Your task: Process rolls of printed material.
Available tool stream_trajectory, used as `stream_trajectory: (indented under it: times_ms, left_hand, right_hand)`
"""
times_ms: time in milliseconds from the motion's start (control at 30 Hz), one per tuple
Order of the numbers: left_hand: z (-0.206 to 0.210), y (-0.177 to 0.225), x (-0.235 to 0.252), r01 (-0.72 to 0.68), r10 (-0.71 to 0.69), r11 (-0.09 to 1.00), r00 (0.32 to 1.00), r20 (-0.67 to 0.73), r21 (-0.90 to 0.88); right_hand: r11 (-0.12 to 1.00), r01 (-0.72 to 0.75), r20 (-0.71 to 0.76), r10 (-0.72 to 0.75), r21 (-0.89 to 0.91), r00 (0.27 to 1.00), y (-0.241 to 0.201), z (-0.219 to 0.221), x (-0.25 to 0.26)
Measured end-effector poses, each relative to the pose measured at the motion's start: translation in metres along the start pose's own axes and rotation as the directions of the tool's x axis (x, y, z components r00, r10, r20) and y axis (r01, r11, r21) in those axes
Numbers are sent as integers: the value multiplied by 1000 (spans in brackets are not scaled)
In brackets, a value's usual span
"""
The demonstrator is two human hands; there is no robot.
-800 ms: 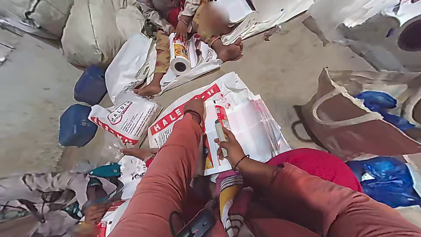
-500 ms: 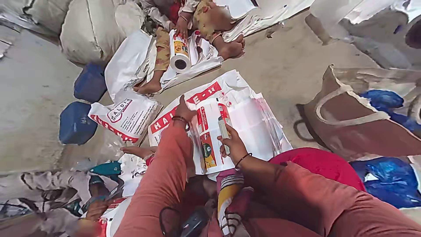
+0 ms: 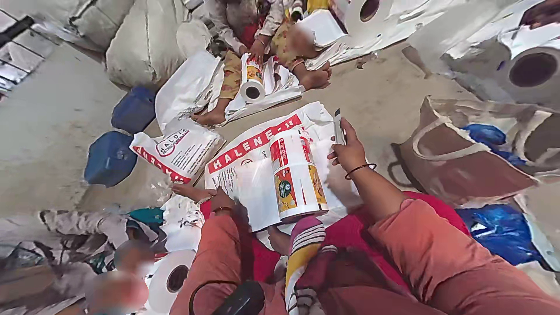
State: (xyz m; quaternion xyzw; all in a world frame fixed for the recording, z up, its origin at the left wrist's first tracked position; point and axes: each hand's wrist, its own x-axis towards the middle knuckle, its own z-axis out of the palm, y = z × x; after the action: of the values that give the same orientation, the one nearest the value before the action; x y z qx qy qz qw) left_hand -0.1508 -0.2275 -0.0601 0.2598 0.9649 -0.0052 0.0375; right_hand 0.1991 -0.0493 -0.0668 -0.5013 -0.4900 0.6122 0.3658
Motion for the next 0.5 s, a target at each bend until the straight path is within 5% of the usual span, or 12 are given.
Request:
stream_trajectory:
  times_ms: [67, 133, 200, 333, 500]
  left_hand:
    - [9, 4, 3, -320, 318, 945, 947, -49, -63]
    - [9, 29, -15, -660, 649, 738, 751, -121, -140]
    - [12, 59, -37, -838, 827, 530, 545, -137, -131]
    - [32, 86, -66, -915, 924, 379, 383, 0, -139]
    - [56, 91, -79, -949, 952, 303, 305, -7, -92]
  right_hand:
    - [986, 16, 15, -14, -164, 1000, 5, -20, 6]
    - [961, -40, 91, 68, -275, 994, 14, -23, 11]
    - [940, -85, 155, 143, -330, 978, 25, -14, 17]
    - [942, -119, 234, 198, -314, 952, 42, 11, 18]
    - [931, -147, 319, 259, -335, 912, 59, 33, 5]
